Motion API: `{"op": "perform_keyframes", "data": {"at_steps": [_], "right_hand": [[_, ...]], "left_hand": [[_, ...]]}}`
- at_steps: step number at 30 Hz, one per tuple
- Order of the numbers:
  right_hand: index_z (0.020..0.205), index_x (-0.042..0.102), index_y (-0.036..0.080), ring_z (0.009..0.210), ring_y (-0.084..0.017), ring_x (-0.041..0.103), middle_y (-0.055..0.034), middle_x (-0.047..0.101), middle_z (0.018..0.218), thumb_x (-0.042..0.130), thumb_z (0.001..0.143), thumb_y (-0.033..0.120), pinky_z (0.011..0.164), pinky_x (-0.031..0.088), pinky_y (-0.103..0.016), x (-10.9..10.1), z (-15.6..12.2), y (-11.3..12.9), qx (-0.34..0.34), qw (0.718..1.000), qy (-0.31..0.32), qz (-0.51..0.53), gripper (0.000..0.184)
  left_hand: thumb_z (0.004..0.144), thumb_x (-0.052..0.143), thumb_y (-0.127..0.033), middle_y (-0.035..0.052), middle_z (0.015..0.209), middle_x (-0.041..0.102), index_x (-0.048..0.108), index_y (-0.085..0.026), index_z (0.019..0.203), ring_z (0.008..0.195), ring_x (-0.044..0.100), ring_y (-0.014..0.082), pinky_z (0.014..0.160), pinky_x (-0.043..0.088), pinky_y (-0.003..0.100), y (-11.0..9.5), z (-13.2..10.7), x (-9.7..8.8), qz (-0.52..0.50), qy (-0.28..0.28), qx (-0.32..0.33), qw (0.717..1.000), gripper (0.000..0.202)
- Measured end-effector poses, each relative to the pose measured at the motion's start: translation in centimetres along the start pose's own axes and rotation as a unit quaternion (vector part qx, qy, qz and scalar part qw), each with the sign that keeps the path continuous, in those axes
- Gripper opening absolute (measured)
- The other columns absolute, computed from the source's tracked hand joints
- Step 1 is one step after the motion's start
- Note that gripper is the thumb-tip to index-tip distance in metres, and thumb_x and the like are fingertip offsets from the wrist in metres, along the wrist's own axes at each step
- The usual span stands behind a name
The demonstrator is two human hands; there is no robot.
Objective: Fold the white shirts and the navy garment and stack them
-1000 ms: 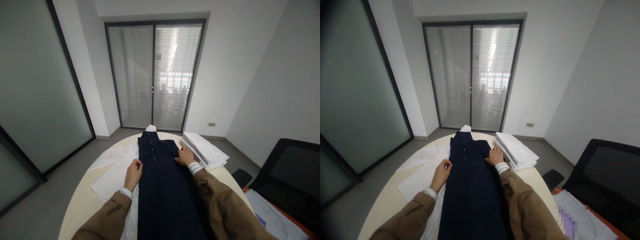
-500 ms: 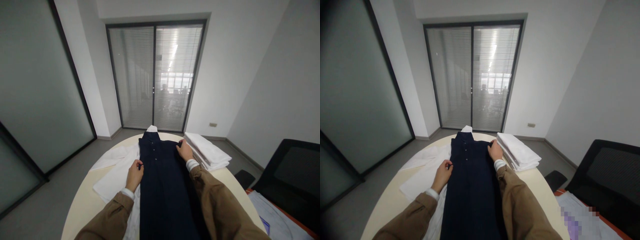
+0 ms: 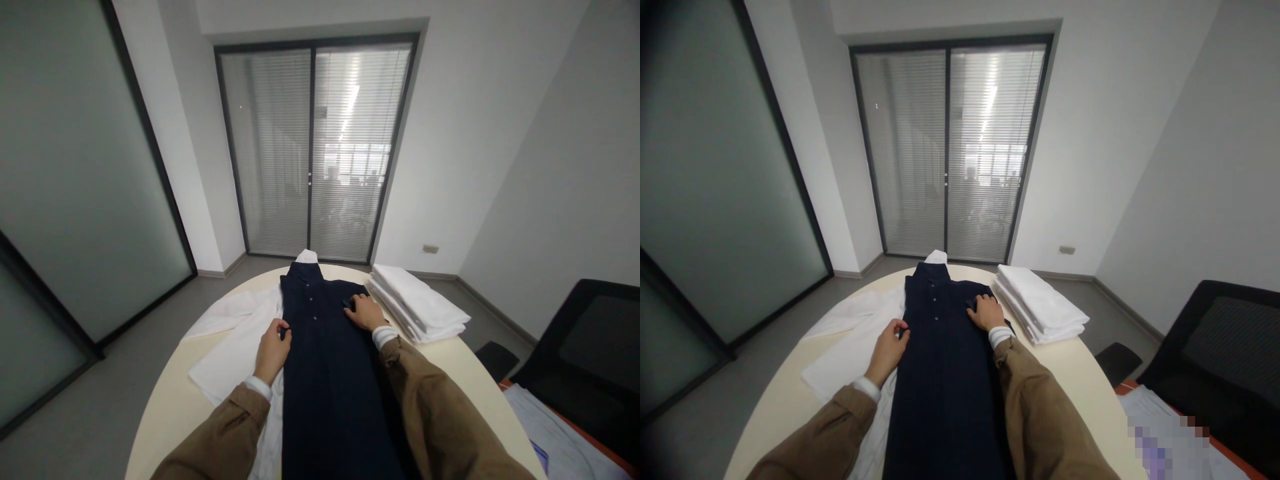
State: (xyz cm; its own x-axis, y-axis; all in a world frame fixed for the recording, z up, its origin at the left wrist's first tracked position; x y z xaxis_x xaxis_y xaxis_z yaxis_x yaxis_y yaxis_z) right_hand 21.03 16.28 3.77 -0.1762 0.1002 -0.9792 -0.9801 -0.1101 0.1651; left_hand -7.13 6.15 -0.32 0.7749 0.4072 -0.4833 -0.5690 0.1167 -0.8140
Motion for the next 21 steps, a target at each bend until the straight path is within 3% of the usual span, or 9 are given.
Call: {"op": "perform_keyframes", "data": {"at_steps": [3, 6, 11, 16, 21], "right_hand": [[0.108, 0.065, 0.015, 0.104, -0.025, 0.061, -0.0147, 0.066, 0.111, 0.046, 0.093, 0.039, 0.086, 0.042, -0.032, -1.0, -0.3, 0.6, 0.024, 0.999, -0.042, -0.005, 0.034], [0.104, 0.064, 0.019, 0.094, -0.021, 0.063, -0.0098, 0.068, 0.103, 0.042, 0.095, 0.041, 0.078, 0.042, -0.028, -1.4, -0.5, 1.2, 0.02, 0.996, -0.078, 0.025, 0.033], [0.089, 0.067, 0.02, 0.088, -0.021, 0.063, -0.0079, 0.069, 0.09, 0.039, 0.096, 0.052, 0.078, 0.042, -0.028, -0.5, -0.3, 1.3, -0.001, 0.998, -0.029, 0.06, 0.043], [0.124, 0.058, 0.019, 0.123, -0.027, 0.049, -0.0155, 0.056, 0.131, 0.047, 0.094, 0.031, 0.098, 0.037, -0.035, 0.1, 0.3, -0.4, 0.067, 0.993, -0.081, 0.062, 0.034], [0.137, 0.048, 0.024, 0.114, -0.026, 0.059, -0.0119, 0.063, 0.122, 0.063, 0.084, 0.031, 0.094, 0.042, -0.035, 1.3, 1.8, -2.2, 0.087, 0.99, -0.043, 0.102, 0.055]], "left_hand": [[0.081, 0.057, -0.022, 0.0035, 0.086, 0.066, 0.058, -0.022, 0.088, 0.09, 0.064, 0.022, 0.081, 0.047, 0.031, 0.0, 0.0, 0.0, 0.002, 0.0, 0.003, 1.0, 0.008], [0.081, 0.055, -0.022, 0.0033, 0.085, 0.066, 0.058, -0.022, 0.089, 0.087, 0.063, 0.0213, 0.08, 0.046, 0.031, -0.2, -0.1, 0.0, 0.008, -0.001, 0.008, 1.0, 0.008], [0.081, 0.056, -0.023, 0.0032, 0.085, 0.066, 0.058, -0.022, 0.089, 0.086, 0.064, 0.0207, 0.078, 0.046, 0.03, -0.4, -0.1, -0.1, 0.012, -0.001, 0.005, 1.0, 0.008], [0.082, 0.056, -0.023, 0.0035, 0.086, 0.066, 0.059, -0.022, 0.089, 0.089, 0.064, 0.0219, 0.08, 0.046, 0.031, -0.5, -0.2, -0.2, 0.013, 0.004, -0.001, 1.0, 0.008], [0.082, 0.056, -0.021, 0.0034, 0.085, 0.066, 0.058, -0.022, 0.09, 0.088, 0.064, 0.0218, 0.077, 0.045, 0.029, -0.5, -0.1, -0.2, 0.016, 0.007, -0.009, 1.0, 0.008]]}}
Point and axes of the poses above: each hand's wrist, its own z-axis towards the middle knuckle, its own x-axis out of the palm, y = z × x, the point moved 3 cm from there along z, towards the middle knuckle
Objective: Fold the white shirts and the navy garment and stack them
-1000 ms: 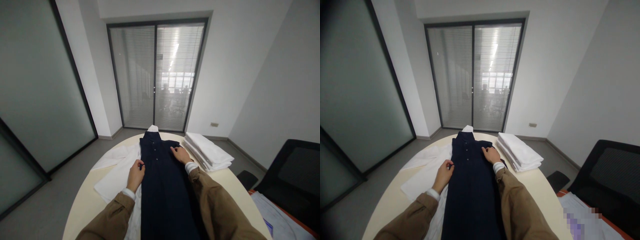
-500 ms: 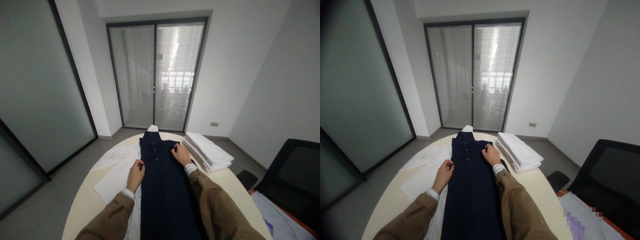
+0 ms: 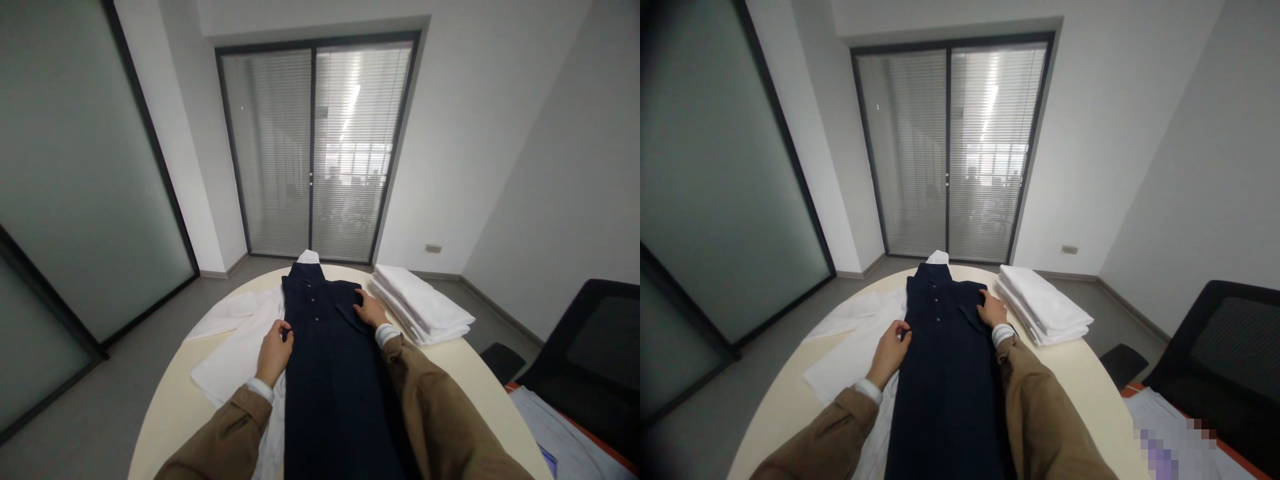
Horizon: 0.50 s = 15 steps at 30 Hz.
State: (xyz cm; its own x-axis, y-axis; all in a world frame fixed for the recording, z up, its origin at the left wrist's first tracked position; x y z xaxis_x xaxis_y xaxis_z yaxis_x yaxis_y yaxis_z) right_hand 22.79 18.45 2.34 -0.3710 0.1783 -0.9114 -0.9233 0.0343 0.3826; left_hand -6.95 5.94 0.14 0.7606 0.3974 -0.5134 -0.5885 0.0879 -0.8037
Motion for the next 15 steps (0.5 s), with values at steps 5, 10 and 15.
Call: {"op": "perform_keyframes", "data": {"at_steps": [5, 10, 15], "right_hand": [[0.121, 0.058, 0.013, 0.093, -0.024, 0.066, -0.0124, 0.07, 0.101, 0.069, 0.077, 0.037, 0.081, 0.047, -0.031, 0.2, 2.3, -1.1, 0.07, 0.991, -0.003, 0.114, 0.051], [0.088, 0.069, 0.013, 0.074, -0.02, 0.066, -0.0075, 0.071, 0.077, 0.058, 0.084, 0.037, 0.066, 0.048, -0.026, -0.1, 3.8, -1.2, 0.087, 0.985, 0.009, 0.152, 0.026], [0.1, 0.07, 0.012, 0.07, -0.017, 0.067, -0.0064, 0.073, 0.082, 0.056, 0.084, 0.023, 0.061, 0.048, -0.022, -0.3, 3.6, -1.1, 0.083, 0.981, 0.013, 0.173, 0.024]], "left_hand": [[0.082, 0.057, -0.021, 0.0031, 0.085, 0.066, 0.059, -0.022, 0.09, 0.087, 0.064, 0.0211, 0.075, 0.045, 0.028, -0.1, 0.0, 0.0, -0.004, -0.003, -0.001, 1.0, 0.008], [0.083, 0.057, -0.022, 0.0032, 0.086, 0.067, 0.059, -0.023, 0.091, 0.086, 0.065, 0.0212, 0.073, 0.045, 0.028, -0.2, 0.0, 0.0, 0.002, 0.001, -0.004, 1.0, 0.008], [0.083, 0.056, -0.022, 0.0039, 0.088, 0.067, 0.058, -0.023, 0.091, 0.087, 0.065, 0.0214, 0.075, 0.045, 0.028, 0.0, 0.1, 0.1, 0.004, 0.005, -0.003, 1.0, 0.008]]}}
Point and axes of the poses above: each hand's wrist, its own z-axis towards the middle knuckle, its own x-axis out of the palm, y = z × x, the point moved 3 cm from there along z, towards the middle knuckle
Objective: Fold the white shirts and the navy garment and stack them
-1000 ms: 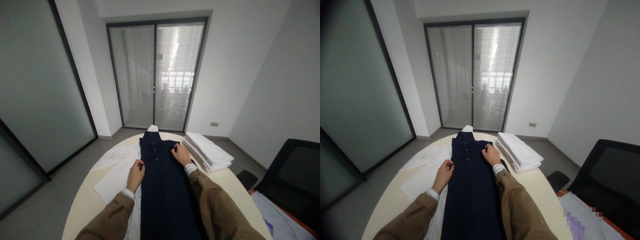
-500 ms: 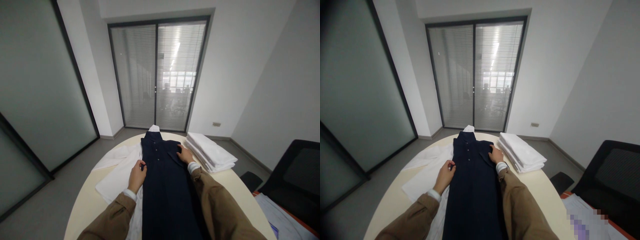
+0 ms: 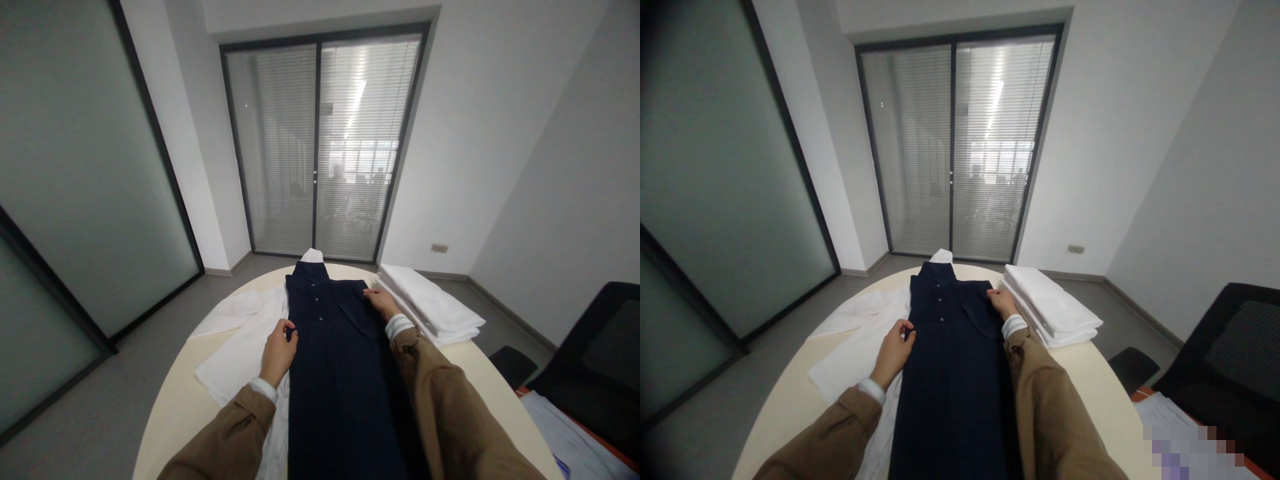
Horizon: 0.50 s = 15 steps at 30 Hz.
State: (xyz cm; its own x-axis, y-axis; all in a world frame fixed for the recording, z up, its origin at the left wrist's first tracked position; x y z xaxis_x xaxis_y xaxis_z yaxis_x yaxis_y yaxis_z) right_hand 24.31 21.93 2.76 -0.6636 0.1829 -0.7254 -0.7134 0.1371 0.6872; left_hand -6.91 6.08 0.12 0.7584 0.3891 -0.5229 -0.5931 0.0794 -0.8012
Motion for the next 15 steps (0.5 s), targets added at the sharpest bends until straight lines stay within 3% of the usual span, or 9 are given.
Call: {"op": "perform_keyframes", "data": {"at_steps": [4, 7, 10, 15], "right_hand": [[0.113, 0.067, 0.01, 0.073, -0.018, 0.067, -0.0081, 0.073, 0.084, 0.057, 0.086, 0.024, 0.065, 0.05, -0.025, -0.5, -0.6, 0.4, -0.012, 0.999, -0.021, -0.025, 0.032], [0.111, 0.068, 0.014, 0.088, -0.021, 0.067, -0.0093, 0.072, 0.096, 0.06, 0.083, 0.02, 0.078, 0.049, -0.028, -0.9, -1.5, 1.5, -0.041, 0.996, -0.045, -0.064, 0.03], [0.109, 0.07, 0.019, 0.103, -0.023, 0.064, -0.0106, 0.068, 0.109, 0.056, 0.083, 0.013, 0.089, 0.045, -0.03, -0.8, -2.9, 3.4, -0.087, 0.989, -0.058, -0.106, 0.03], [0.112, 0.068, 0.022, 0.104, -0.025, 0.063, -0.0132, 0.06, 0.119, 0.048, 0.088, 0.011, 0.086, 0.045, -0.032, 0.1, -5.3, 7.2, -0.143, 0.974, -0.049, -0.166, 0.034]], "left_hand": [[0.082, 0.057, -0.021, 0.0038, 0.089, 0.068, 0.059, -0.023, 0.09, 0.089, 0.065, 0.0213, 0.077, 0.046, 0.029, -0.2, -0.1, -0.1, -0.005, -0.006, 0.006, 1.0, 0.008], [0.082, 0.057, -0.021, 0.0045, 0.09, 0.068, 0.059, -0.022, 0.092, 0.092, 0.065, 0.0223, 0.079, 0.047, 0.03, -0.3, -0.1, -0.1, -0.01, -0.004, -0.001, 1.0, 0.01], [0.083, 0.059, -0.023, 0.0062, 0.1, 0.069, 0.061, -0.022, 0.101, 0.097, 0.065, 0.0231, 0.083, 0.048, 0.033, -0.3, -0.2, -0.1, -0.027, 0.002, 0.007, 1.0, 0.018], [0.084, 0.06, -0.025, 0.0081, 0.115, 0.068, 0.06, -0.023, 0.12, 0.104, 0.065, 0.0231, 0.092, 0.049, 0.036, -0.7, -0.2, 0.0, -0.052, 0.036, 0.04, 0.997, 0.036]]}}
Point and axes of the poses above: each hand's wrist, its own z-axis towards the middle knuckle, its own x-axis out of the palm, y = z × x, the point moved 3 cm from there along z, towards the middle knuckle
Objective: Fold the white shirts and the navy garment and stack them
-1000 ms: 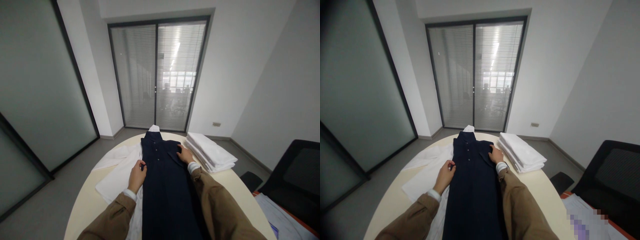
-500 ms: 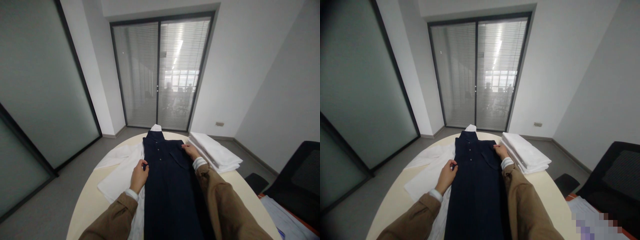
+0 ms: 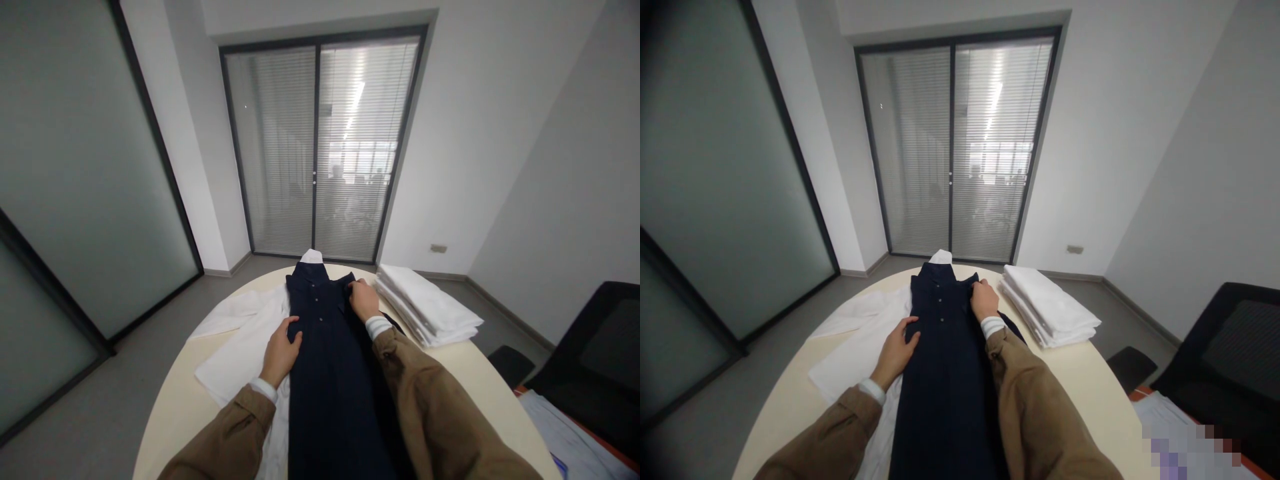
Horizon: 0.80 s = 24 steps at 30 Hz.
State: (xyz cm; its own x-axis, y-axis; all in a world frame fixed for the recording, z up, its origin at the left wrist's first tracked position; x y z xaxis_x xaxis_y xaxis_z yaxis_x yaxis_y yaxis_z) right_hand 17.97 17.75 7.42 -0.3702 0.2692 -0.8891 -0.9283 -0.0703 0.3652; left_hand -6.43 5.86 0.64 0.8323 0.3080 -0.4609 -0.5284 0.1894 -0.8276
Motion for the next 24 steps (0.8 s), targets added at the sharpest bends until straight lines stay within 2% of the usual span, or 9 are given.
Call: {"op": "perform_keyframes", "data": {"at_steps": [4, 7, 10, 13, 15, 17, 19, 21, 24], "right_hand": [[0.123, 0.061, 0.018, 0.103, -0.025, 0.063, -0.0166, 0.055, 0.12, 0.039, 0.092, 0.011, 0.087, 0.045, -0.033, -0.1, -0.5, 3.0, -0.03, 0.998, 0.023, -0.047, 0.038], [0.129, 0.056, 0.013, 0.109, -0.027, 0.06, -0.0198, 0.052, 0.126, 0.039, 0.091, 0.008, 0.093, 0.043, -0.035, 0.7, -0.7, 4.7, -0.051, 0.996, 0.066, -0.024, 0.042], [0.135, 0.05, 0.009, 0.116, -0.026, 0.058, -0.0211, 0.051, 0.132, 0.051, 0.086, 0.009, 0.098, 0.042, -0.033, 2.3, -1.0, 6.1, -0.085, 0.988, 0.129, -0.006, 0.05], [0.143, 0.043, 0.01, 0.124, -0.025, 0.053, -0.0192, 0.05, 0.139, 0.067, 0.076, 0.011, 0.1, 0.042, -0.029, 3.5, -1.5, 6.7, -0.122, 0.972, 0.201, 0.013, 0.071], [0.148, 0.036, 0.013, 0.129, -0.024, 0.05, -0.0161, 0.048, 0.144, 0.073, 0.073, 0.017, 0.103, 0.041, -0.027, 3.5, -1.7, 6.7, -0.141, 0.962, 0.233, 0.026, 0.084], [0.149, 0.033, 0.015, 0.128, -0.025, 0.052, -0.0156, 0.05, 0.143, 0.076, 0.072, 0.026, 0.102, 0.042, -0.029, 2.8, -1.7, 6.2, -0.144, 0.957, 0.25, 0.036, 0.088], [0.145, 0.038, 0.012, 0.121, -0.029, 0.057, -0.0183, 0.055, 0.137, 0.078, 0.07, 0.041, 0.098, 0.046, -0.035, 1.6, -1.6, 5.3, -0.121, 0.956, 0.265, 0.029, 0.09], [0.134, 0.051, 0.01, 0.113, -0.034, 0.061, -0.0195, 0.062, 0.126, 0.081, 0.061, 0.056, 0.092, 0.049, -0.04, 0.3, -1.8, 4.2, -0.088, 0.953, 0.289, -0.01, 0.091], [0.1, 0.067, 0.011, 0.096, -0.034, 0.067, -0.0161, 0.071, 0.099, 0.08, 0.053, 0.067, 0.08, 0.053, -0.04, -0.8, -2.9, 2.9, -0.051, 0.913, 0.397, -0.083, 0.075]], "left_hand": [[0.083, 0.061, -0.023, 0.0084, 0.123, 0.066, 0.059, -0.022, 0.126, 0.111, 0.063, 0.0232, 0.097, 0.048, 0.037, -0.7, -0.1, -0.1, -0.026, 0.008, 0.014, 1.0, 0.044], [0.081, 0.061, -0.017, 0.0079, 0.122, 0.067, 0.06, -0.022, 0.128, 0.106, 0.065, 0.022, 0.096, 0.049, 0.035, -1.0, -0.3, -0.1, -0.049, 0.015, 0.01, 0.999, 0.048], [0.08, 0.058, -0.013, 0.0078, 0.117, 0.069, 0.059, -0.022, 0.13, 0.096, 0.068, 0.0206, 0.092, 0.052, 0.035, -0.8, -0.4, 0.2, -0.062, 0.028, 0.003, 0.998, 0.051], [0.081, 0.057, -0.012, 0.0083, 0.121, 0.068, 0.06, -0.021, 0.129, 0.103, 0.066, 0.021, 0.096, 0.05, 0.035, -0.3, -0.3, 0.3, -0.074, 0.031, 0.017, 0.997, 0.049], [0.082, 0.056, -0.012, 0.0084, 0.124, 0.066, 0.06, -0.021, 0.128, 0.11, 0.064, 0.0215, 0.1, 0.047, 0.036, 0.0, -0.3, 0.4, -0.077, 0.031, 0.03, 0.996, 0.047], [0.083, 0.055, -0.013, 0.0084, 0.124, 0.065, 0.06, -0.021, 0.127, 0.113, 0.062, 0.0218, 0.102, 0.046, 0.038, 0.2, -0.2, 0.5, -0.074, 0.032, 0.036, 0.996, 0.044], [0.084, 0.054, -0.015, 0.0081, 0.123, 0.065, 0.06, -0.021, 0.125, 0.113, 0.062, 0.0221, 0.102, 0.045, 0.039, 0.5, -0.2, 0.5, -0.066, 0.027, 0.039, 0.997, 0.041], [0.085, 0.055, -0.017, 0.0079, 0.121, 0.066, 0.061, -0.021, 0.121, 0.113, 0.061, 0.0226, 0.102, 0.044, 0.04, 0.7, -0.1, 0.5, -0.058, 0.015, 0.039, 0.997, 0.038], [0.085, 0.056, -0.02, 0.0082, 0.116, 0.068, 0.064, -0.02, 0.115, 0.11, 0.062, 0.0234, 0.1, 0.045, 0.04, 1.2, 0.1, 0.5, -0.051, -0.005, 0.037, 0.998, 0.032]]}}
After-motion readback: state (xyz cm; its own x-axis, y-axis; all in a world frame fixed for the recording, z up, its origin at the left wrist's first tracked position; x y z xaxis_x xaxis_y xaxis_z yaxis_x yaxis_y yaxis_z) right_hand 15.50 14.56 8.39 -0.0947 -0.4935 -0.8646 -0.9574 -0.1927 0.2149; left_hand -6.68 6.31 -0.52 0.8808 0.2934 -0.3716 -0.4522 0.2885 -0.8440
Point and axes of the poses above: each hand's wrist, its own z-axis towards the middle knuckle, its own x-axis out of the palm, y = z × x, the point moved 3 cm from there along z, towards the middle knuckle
